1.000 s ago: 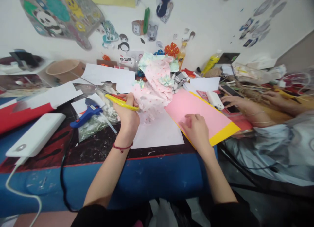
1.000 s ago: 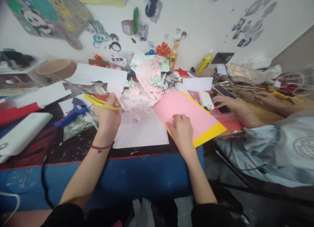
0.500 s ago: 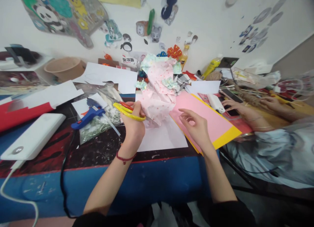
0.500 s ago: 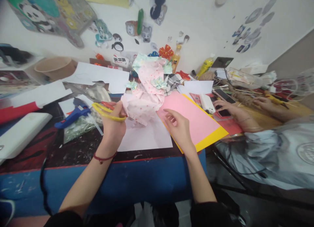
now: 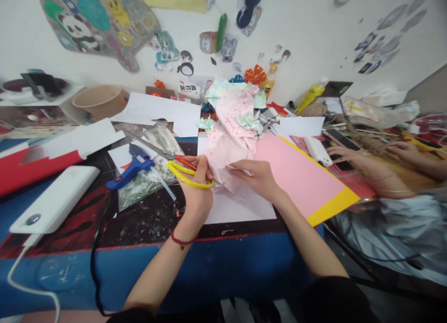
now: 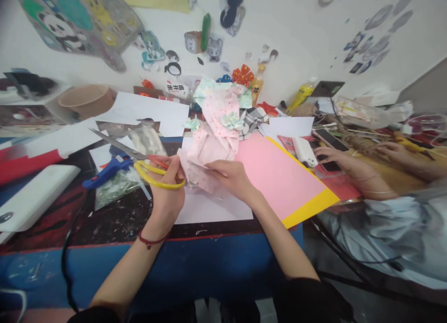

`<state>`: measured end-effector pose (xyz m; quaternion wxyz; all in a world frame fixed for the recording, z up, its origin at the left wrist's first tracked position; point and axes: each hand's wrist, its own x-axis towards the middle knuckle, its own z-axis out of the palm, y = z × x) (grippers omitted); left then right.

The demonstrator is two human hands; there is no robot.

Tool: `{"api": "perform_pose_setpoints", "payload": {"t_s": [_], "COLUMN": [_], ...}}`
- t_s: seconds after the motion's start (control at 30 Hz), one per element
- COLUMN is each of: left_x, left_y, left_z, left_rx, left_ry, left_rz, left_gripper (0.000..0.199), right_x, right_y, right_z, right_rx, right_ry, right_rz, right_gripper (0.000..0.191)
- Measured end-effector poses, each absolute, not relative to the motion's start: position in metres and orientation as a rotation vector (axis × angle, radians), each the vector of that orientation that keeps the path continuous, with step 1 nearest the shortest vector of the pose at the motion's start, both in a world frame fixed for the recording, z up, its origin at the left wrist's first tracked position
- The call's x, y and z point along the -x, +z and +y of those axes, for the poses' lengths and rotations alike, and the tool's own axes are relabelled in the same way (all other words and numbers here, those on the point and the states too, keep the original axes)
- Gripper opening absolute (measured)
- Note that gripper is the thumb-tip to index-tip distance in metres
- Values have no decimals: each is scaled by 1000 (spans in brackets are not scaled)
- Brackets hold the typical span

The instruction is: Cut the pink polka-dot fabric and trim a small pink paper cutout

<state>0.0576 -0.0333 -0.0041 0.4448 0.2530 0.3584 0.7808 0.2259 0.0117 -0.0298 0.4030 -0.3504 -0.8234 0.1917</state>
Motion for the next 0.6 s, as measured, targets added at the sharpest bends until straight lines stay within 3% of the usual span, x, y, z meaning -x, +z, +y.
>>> {"api": "perform_pose_setpoints", "payload": {"t_s": [0.13,0.23,0.4,0.6], "left_x": [-59,-60,-59,-61], "left_y": [-8,-7,5,31], "left_z": [-36,-37,-34,-25], "left_rx": [-608,-591,-587,-611], "left_ry": [1929,1926,1955,1995], "left_rz": [892,903,851,774], "left_gripper": [30,30,27,27], "right_x": [-267,-279,-261,-227], "right_y": [-30,-23,-15,-16], "right_z": [7,-2,-20,-14], "right_rx": [1073,1343,1501,1067], "right_ry": [174,110,880,1743], "right_rz": [-2030,-1786,-1694,-1494], "right_gripper": [16,32,62,60]}}
